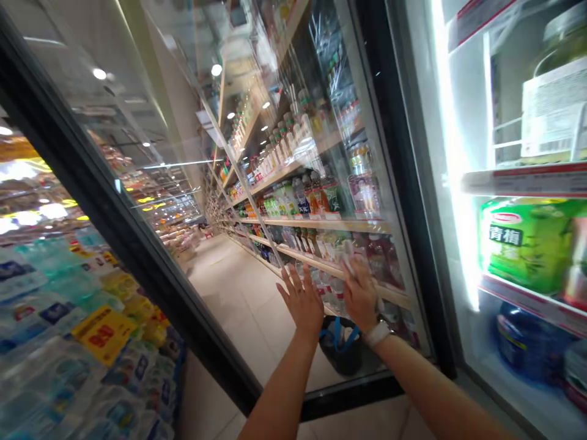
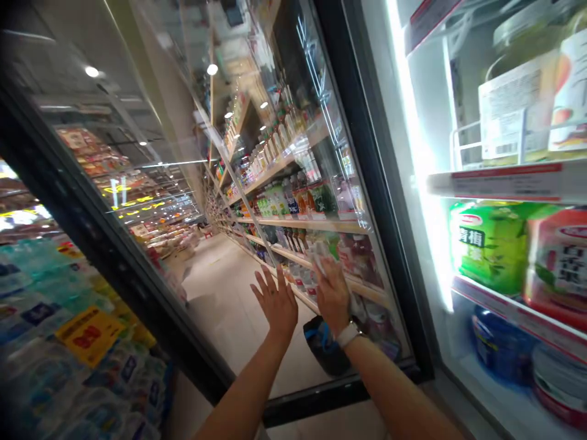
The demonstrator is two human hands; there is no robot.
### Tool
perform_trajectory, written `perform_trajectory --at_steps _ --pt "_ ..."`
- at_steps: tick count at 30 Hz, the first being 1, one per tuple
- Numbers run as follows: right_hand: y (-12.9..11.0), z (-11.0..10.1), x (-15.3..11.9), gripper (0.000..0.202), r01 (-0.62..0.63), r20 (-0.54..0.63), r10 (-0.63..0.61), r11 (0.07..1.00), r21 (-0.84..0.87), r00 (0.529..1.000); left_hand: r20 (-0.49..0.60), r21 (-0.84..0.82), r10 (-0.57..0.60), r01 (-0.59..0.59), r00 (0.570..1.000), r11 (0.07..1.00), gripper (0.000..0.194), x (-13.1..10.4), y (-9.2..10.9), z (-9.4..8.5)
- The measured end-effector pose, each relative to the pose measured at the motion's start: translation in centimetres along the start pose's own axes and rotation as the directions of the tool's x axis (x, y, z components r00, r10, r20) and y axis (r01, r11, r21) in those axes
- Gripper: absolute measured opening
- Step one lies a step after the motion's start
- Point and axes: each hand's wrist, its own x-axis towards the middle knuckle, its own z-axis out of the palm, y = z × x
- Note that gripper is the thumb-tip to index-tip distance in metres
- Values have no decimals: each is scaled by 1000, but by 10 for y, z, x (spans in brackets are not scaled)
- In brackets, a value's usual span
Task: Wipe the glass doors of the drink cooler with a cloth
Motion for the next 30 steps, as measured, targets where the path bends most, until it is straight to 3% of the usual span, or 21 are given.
perform_trajectory --at_steps 4,7,9,12,15,17,20,23,25,27,30 --pt "-22 11 -19 44 236 93 -240 971 46 966 -87 0 -89 89 992 996 67 -5 14 9" --pt "-12 5 -12 44 332 126 -329 943 -6 936 -90 -14 -97 96 991 995 64 -6 15 12" --pt "4 -3 2 48 285 114 -276 956 -71 954 -78 -31 -107 104 991 994 65 -5 14 11" --pt "30 -16 24 53 54 9 -53 987 -151 999 -84 -45 -99 95 992 994 66 -5 15 9" --pt "41 -19 32 55 -164 -140 143 975 -152 980 -89 -49 -81 77 993 996 67 -6 16 10" --pt "35 -14 24 57 -178 -148 156 973 -145 977 -93 -40 -73 70 993 997 68 -7 16 11" --pt "11 -2 -2 59 15 25 -12 991 -133 1000 -100 -28 -68 66 993 997 69 -7 16 14" --pt "-5 3 -23 59 291 202 -270 953 -83 941 -88 -31 -71 68 994 997 68 -9 16 16" --pt "-2 0 -22 56 374 252 -346 925 -73 904 -73 -37 -81 79 994 996 69 -10 17 17" --pt "10 -7 -9 53 316 230 -283 940 -127 931 -60 -47 -96 94 994 994 70 -12 17 18" --pt "35 -18 16 52 44 22 -40 975 -218 999 -44 -65 -111 108 993 992 71 -14 19 18"
